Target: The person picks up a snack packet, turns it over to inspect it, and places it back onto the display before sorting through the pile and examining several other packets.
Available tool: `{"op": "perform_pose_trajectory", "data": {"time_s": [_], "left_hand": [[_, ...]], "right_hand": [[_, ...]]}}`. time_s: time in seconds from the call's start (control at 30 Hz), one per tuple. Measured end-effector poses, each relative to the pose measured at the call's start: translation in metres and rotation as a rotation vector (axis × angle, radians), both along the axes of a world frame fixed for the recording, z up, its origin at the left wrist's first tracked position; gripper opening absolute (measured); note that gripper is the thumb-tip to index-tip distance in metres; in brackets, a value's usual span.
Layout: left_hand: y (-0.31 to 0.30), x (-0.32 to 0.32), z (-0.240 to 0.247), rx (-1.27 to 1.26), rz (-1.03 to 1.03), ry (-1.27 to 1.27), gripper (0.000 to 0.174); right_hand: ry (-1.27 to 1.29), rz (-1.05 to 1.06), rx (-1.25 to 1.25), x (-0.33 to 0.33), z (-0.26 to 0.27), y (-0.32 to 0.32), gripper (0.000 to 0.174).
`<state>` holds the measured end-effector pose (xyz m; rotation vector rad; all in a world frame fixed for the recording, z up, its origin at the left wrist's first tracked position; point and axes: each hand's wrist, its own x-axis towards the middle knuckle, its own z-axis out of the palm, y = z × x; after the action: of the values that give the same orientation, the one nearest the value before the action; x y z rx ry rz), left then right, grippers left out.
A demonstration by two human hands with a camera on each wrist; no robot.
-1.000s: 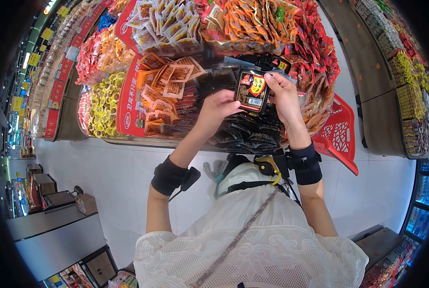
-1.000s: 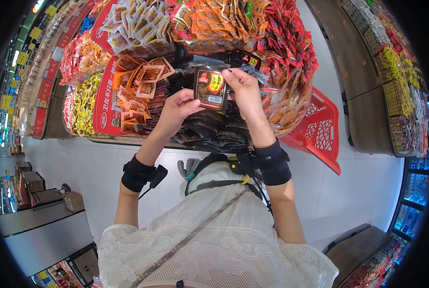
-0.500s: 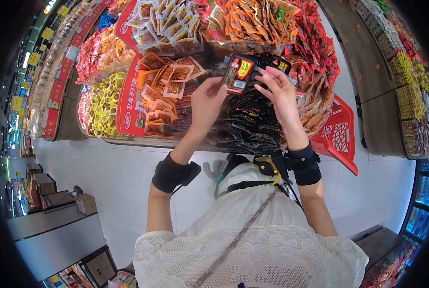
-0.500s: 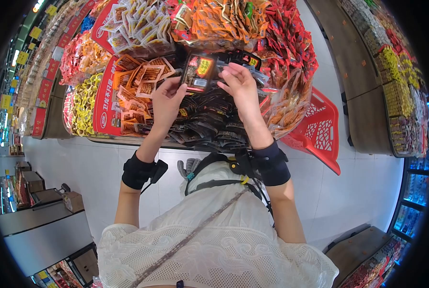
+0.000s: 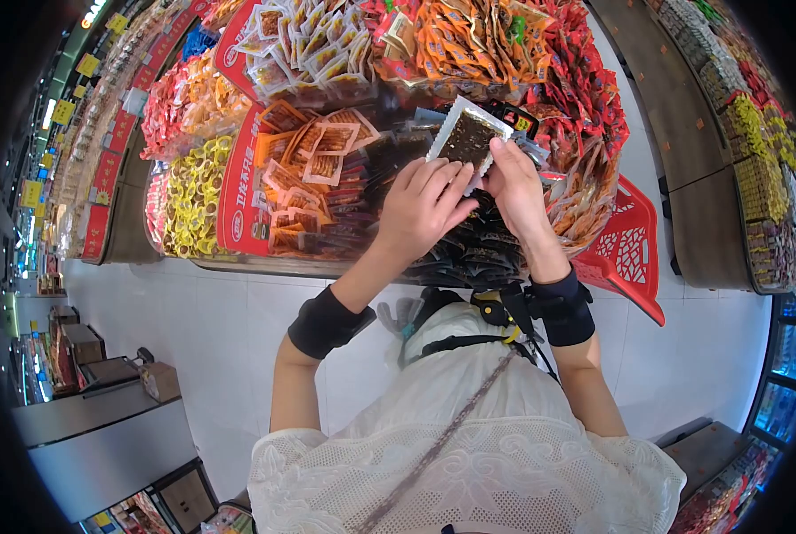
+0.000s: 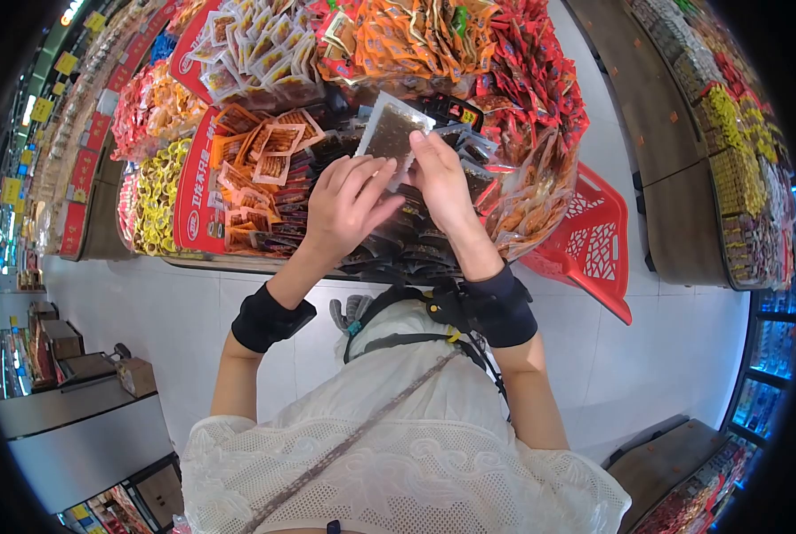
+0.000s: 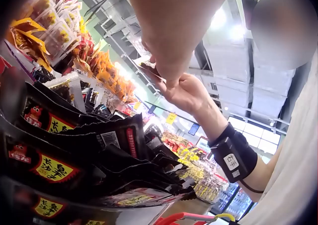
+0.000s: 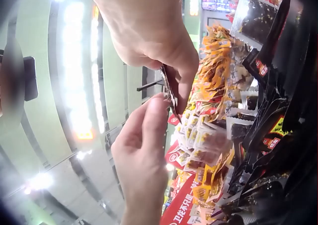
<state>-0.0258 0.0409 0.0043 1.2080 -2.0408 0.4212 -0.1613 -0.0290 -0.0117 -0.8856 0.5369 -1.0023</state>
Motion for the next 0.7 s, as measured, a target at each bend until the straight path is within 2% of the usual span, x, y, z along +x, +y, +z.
{"op": "perform_pose_trajectory", "data": {"time_s": [0.07,0.17,0.2,0.3,0.33,0.53,0.7], "left_hand": [[0.003,0.001,0.001,0.036,-0.029,0.086,0.041],[0.0,0.007,-0.005,0.102,0.029,0.445,0.041],[0.0,0.008,-0.004,0.18,0.075,0.563,0.037],[-0.005,0.009,-0.019,0.578,-0.105,1.167,0.029],[-0.005,0.009,-0.019,0.633,-0.164,1.228,0.02],[-0.004,0.011,-0.028,0.619,-0.155,1.25,0.011],[-0.002,0.01,-0.027,0.645,-0.162,1.292,0.013]], "right_hand": [[0.014,-0.045,-0.021,-0.004,0.006,0.0,0.025],[0.035,-0.103,-0.102,-0.006,0.008,-0.005,0.024],[0.033,-0.076,-0.095,-0.008,0.008,-0.005,0.024],[-0.012,-0.053,-0.036,-0.006,0.011,-0.002,0.023],[-0.002,-0.037,-0.038,-0.006,0.01,-0.003,0.022],[0.001,-0.004,-0.057,-0.004,0.001,-0.006,0.02],[0.024,-0.013,-0.062,-0.003,0.001,-0.005,0.018]]}}
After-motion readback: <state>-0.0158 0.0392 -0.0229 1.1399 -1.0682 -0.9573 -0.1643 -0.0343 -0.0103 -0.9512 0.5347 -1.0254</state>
